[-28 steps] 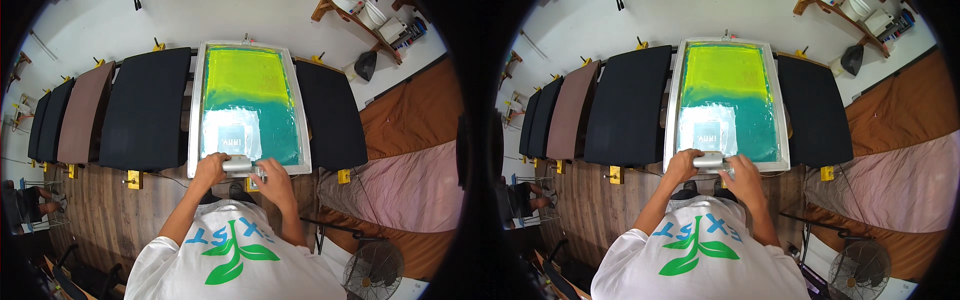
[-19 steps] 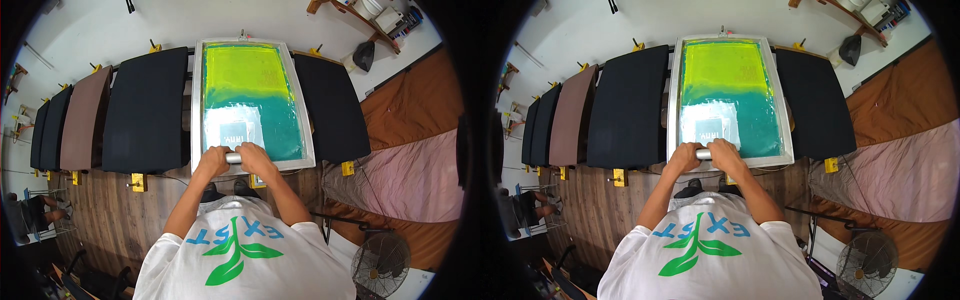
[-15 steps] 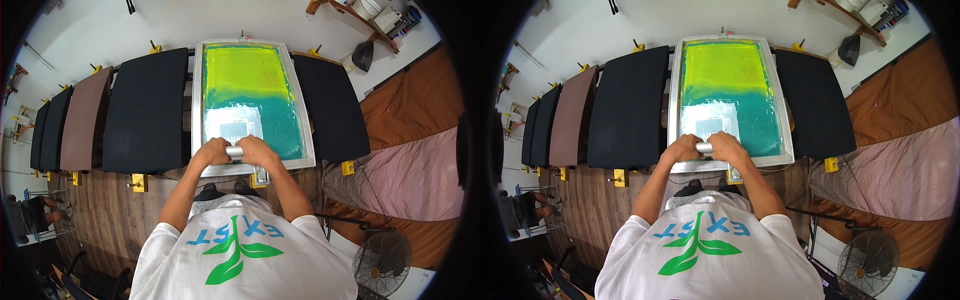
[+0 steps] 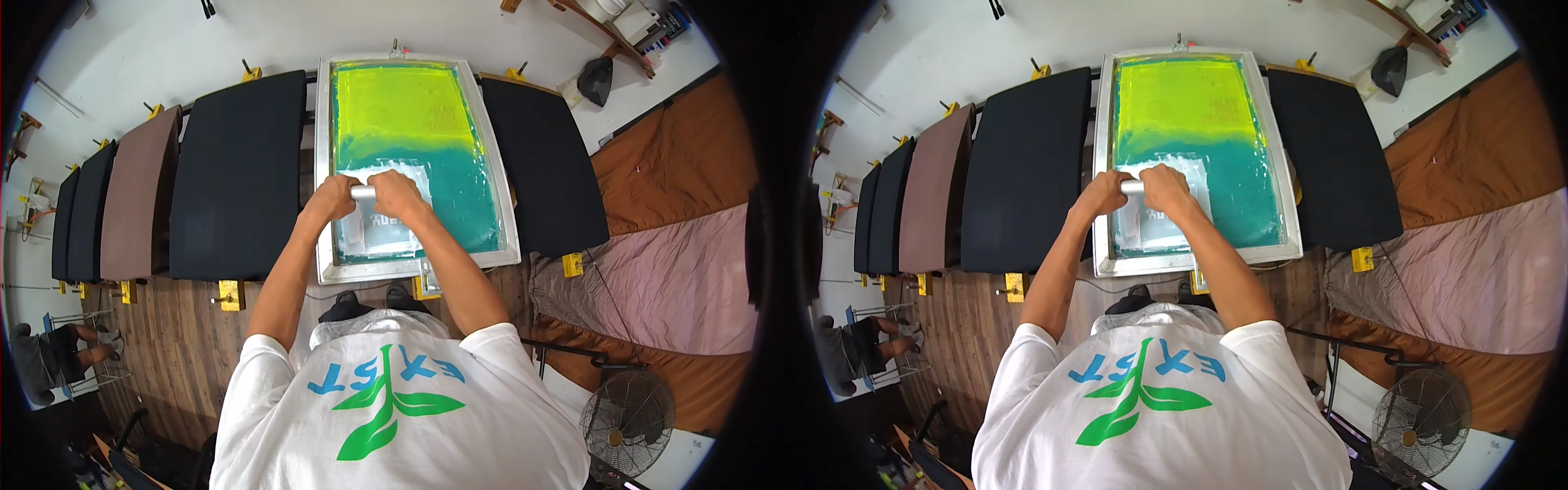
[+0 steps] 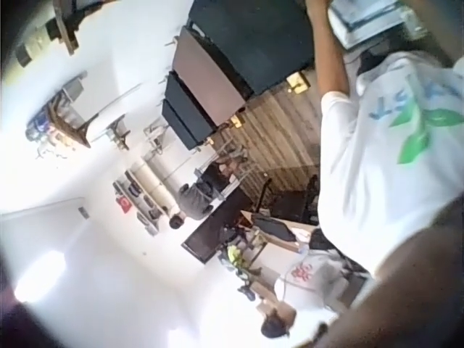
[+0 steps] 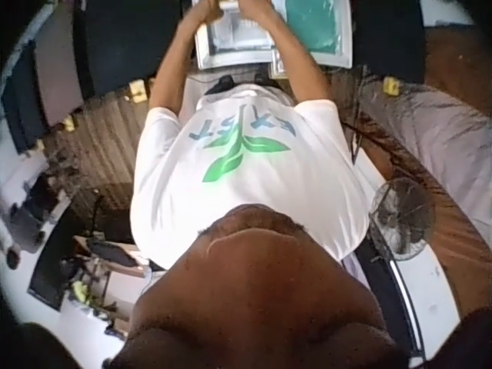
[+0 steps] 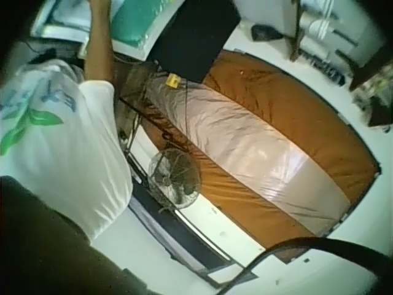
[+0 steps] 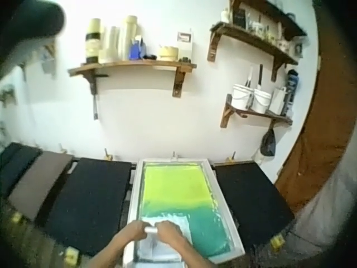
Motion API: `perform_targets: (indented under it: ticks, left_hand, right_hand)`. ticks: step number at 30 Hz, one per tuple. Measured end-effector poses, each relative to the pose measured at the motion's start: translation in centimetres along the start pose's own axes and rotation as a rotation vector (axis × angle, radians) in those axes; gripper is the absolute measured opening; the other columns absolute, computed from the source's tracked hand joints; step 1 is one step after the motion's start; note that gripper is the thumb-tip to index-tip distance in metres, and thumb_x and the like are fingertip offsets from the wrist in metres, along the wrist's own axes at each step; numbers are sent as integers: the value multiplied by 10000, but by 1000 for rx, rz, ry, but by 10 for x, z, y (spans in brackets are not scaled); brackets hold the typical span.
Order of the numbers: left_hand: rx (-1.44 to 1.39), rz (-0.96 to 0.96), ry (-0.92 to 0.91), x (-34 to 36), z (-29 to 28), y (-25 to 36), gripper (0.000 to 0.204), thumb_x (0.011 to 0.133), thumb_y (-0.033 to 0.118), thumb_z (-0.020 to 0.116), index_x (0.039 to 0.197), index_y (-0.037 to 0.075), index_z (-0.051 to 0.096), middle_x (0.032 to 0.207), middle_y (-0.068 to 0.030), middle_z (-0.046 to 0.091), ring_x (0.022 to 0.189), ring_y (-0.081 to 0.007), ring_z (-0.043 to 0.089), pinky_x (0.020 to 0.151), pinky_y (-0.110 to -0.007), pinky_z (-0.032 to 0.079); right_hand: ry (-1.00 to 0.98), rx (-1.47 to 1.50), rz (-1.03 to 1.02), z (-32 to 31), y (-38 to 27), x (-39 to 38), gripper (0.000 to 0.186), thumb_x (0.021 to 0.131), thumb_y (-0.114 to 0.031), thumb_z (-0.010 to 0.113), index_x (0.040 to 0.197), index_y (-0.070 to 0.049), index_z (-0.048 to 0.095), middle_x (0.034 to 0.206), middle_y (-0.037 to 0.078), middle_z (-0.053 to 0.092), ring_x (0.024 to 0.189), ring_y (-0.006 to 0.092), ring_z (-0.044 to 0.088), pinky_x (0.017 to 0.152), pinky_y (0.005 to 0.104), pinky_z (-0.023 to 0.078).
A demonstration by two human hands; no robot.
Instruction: Applying ink to a screen using a squeegee to print a design.
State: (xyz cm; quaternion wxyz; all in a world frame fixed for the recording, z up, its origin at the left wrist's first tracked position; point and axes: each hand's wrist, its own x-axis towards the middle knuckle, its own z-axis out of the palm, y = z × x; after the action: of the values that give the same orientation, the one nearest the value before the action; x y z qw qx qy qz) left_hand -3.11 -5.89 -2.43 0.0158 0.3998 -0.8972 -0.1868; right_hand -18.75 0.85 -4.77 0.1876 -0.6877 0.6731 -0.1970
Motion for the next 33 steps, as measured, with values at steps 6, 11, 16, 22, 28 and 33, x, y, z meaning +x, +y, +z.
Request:
perform_targets:
  ticks: [6,11,16,22,28,33]
  left_hand:
    - [8,50,-37,6,-7,-11,385,706,-32,593,1054,58,729,900,-242,699,855,-401,688,811,-440,556]
    - [47,-17,-82,8,-22,-17,392,719,-52,604,1077,50,727,939,-246,704,903,-377,696,849,-419,551]
    - [32,-86,-88,3,-20,-15,395,715,-37,650,1094,45,724,944,-243,707,896,-367,703,840,-399,558]
    - [30,-88,-93,-5,-16,-16,419,713,-39,625,1115,41,712,933,-249,706,887,-371,704,840,-406,564]
    - [-1,-109,-91,-17,-13,-15,423,687,-31,612,1100,4,699,921,-259,704,868,-380,705,841,-412,556]
    - [-10,-142,-131,-27,-15,-4,438,705,-10,602,1133,16,695,933,-282,692,920,-404,689,871,-428,553]
  right_hand:
    - [2,44,-31,7,3,8,231,666,-11,721,897,-18,718,883,241,697,868,394,690,790,455,564]
    - [-45,114,-34,7,-5,22,253,664,-27,733,917,-15,730,893,249,699,865,392,694,797,440,565]
    - [-71,81,-54,5,-8,23,271,661,-15,740,932,-23,731,900,239,704,875,384,697,807,434,563]
    - [-102,42,-64,8,-12,16,270,681,-5,726,950,-32,732,930,229,709,889,372,701,820,430,564]
    - [-163,34,-90,1,-15,12,296,682,-2,724,974,-45,737,933,212,714,882,359,705,809,418,569]
    - [-225,22,-111,-3,-12,11,327,678,-24,735,1001,-74,743,954,183,724,886,339,710,790,402,574]
